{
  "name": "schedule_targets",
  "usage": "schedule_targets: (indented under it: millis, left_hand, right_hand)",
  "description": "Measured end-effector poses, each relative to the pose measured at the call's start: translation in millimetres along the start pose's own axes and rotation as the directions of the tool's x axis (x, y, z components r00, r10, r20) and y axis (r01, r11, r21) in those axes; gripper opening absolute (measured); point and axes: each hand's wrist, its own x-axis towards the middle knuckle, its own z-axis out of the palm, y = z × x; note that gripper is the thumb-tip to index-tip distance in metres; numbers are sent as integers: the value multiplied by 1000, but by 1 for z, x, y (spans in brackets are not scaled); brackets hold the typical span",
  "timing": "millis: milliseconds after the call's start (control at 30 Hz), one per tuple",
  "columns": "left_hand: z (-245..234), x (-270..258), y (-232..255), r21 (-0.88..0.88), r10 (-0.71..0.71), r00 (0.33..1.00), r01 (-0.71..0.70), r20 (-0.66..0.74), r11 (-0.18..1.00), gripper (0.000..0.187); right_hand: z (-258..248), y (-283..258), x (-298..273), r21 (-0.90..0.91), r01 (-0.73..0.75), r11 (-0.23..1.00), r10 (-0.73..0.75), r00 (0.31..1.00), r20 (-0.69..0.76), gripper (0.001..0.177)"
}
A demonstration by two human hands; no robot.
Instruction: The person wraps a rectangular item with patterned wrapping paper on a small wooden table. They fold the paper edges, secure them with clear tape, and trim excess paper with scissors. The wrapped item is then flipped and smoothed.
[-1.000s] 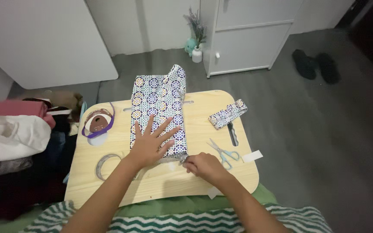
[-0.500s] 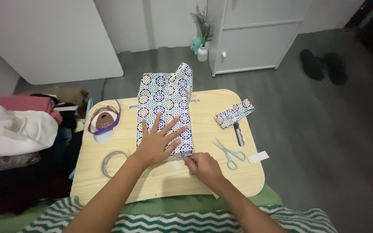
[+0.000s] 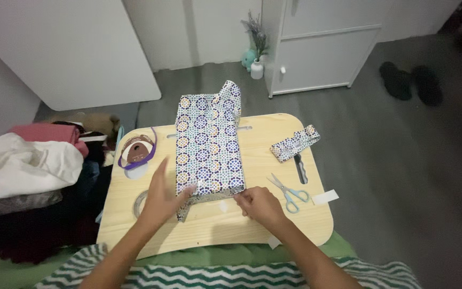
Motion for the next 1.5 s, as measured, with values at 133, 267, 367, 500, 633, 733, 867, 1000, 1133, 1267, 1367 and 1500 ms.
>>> schedule_targets:
  millis: [133, 267, 367, 500, 633, 733, 867, 1000, 1133, 1267, 1367, 1500]
  left_hand:
    - [11, -39, -44, 174, -475, 851, 445, 223, 879, 65]
    - [19, -39, -70, 73, -388, 883, 383, 265, 921, 30]
    - [18, -28, -71, 192, -425, 838, 380, 342, 905, 28]
    - [15, -24, -59, 56, -431, 825, 443, 367, 895, 22]
    - [28, -44, -39, 70, -400, 888, 395, 226, 916, 26]
    - [45, -68, -26, -335, -505, 847, 530, 165, 779, 42]
    - [75, -87, -17, -582, -553, 831, 478, 58, 658, 40]
    - [98, -86, -5, -816, -638, 768, 400, 50, 417, 21]
    - [104, -71, 12, -868, -661, 747, 375, 75, 325, 22]
    - [100, -57, 22, -839, -720, 685, 453, 110, 303, 19]
    - [106, -49, 22, -912, -715, 694, 344, 87, 223, 21]
    - [122, -58, 17, -919, -759, 649, 332, 60, 211, 23]
  right_hand:
    - [0, -2, -4, -7, 58, 998, -58, 998, -25, 38]
    - [-5, -5, -9, -19, 50, 999, -50, 999, -3, 40]
    - [-9, -6, -10, -43, 38, 998, -38, 999, 9, 41]
    - [-9, -3, -11, -1, 65, 998, -65, 998, -9, 39]
    - [-8, 1, -8, -13, 98, 995, -99, 994, -38, 43]
    - [-8, 6, -2, -50, 76, 996, -78, 996, -34, 43]
    - [-3, 15, 4, -35, 93, 995, -97, 987, -129, 36]
    - [1, 22, 5, 7, 167, 986, -159, 950, -268, 31]
    - [-2, 27, 6, -66, 197, 978, -208, 917, -341, 38]
    - [-3, 25, 7, 76, 332, 940, -290, 897, -335, 40]
    - [-4, 20, 6, 132, 360, 923, -309, 902, -300, 39]
    - [-9, 15, 3, 92, 238, 967, -219, 959, -182, 47]
